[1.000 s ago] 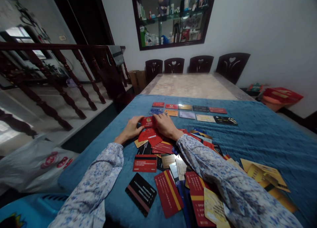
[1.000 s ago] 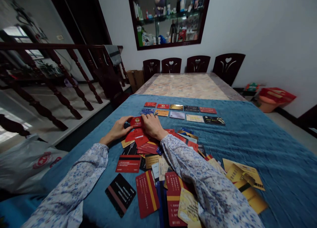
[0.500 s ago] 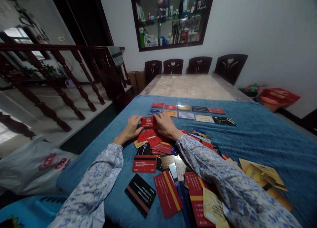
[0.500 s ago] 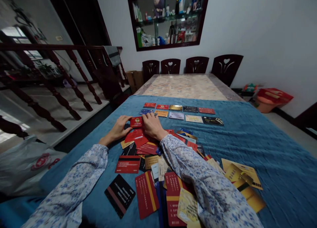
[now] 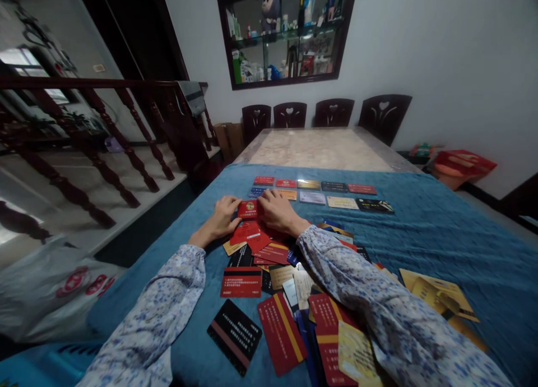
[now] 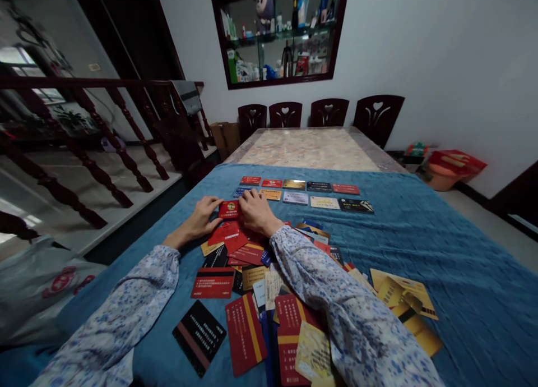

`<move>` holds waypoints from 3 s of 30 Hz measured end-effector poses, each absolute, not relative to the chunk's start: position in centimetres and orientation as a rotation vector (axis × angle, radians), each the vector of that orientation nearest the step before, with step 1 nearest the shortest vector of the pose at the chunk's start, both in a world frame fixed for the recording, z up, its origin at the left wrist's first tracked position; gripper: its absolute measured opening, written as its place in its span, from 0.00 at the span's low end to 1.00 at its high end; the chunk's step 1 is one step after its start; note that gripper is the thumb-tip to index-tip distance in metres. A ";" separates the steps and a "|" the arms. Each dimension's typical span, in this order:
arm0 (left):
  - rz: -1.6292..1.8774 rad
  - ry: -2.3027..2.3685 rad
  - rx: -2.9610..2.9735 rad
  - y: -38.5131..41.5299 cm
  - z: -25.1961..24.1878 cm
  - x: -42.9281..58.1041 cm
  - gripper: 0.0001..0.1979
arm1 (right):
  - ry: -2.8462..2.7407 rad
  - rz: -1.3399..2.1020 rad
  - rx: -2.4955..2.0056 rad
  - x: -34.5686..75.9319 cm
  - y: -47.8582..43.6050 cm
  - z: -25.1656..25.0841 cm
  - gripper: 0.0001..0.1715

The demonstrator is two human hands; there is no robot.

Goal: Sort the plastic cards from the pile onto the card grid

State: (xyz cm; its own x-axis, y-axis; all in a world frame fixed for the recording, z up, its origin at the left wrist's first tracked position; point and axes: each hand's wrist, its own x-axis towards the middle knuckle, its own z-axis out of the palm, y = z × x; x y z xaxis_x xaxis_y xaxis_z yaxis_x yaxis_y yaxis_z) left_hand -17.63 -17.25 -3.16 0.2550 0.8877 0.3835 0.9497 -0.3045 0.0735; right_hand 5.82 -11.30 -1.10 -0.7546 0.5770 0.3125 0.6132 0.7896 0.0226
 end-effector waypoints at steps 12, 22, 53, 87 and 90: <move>-0.290 -1.743 -2.441 -16.4 -0.7 -16.5 0.22 | -2.821 -0.179 -0.955 6.4 -10.1 1.2 0.23; -0.164 -1.709 -2.465 -13.3 0.9 -14.7 0.20 | -2.879 -0.201 -1.009 8.2 -7.9 2.6 0.27; -0.060 -1.680 -2.577 -1.1 1.9 -9.9 0.15 | -2.934 -0.190 -1.082 11.9 3.7 2.1 0.23; 0.183 -1.743 -2.646 5.7 -0.3 -8.8 0.11 | -2.966 -0.142 -1.315 11.7 8.0 0.0 0.21; 0.168 -1.750 -2.654 5.9 -0.2 -8.9 0.11 | -2.963 -0.126 -1.329 11.7 7.8 0.1 0.20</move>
State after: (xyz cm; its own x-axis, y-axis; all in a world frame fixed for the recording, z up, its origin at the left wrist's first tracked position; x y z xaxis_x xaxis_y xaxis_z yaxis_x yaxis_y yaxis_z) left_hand -8.89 5.92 -0.20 0.3907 0.9138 -0.1108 0.9182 -0.3953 -0.0229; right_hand 11.67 7.76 0.13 -0.6608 0.7475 -0.0673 0.7392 0.6637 0.1145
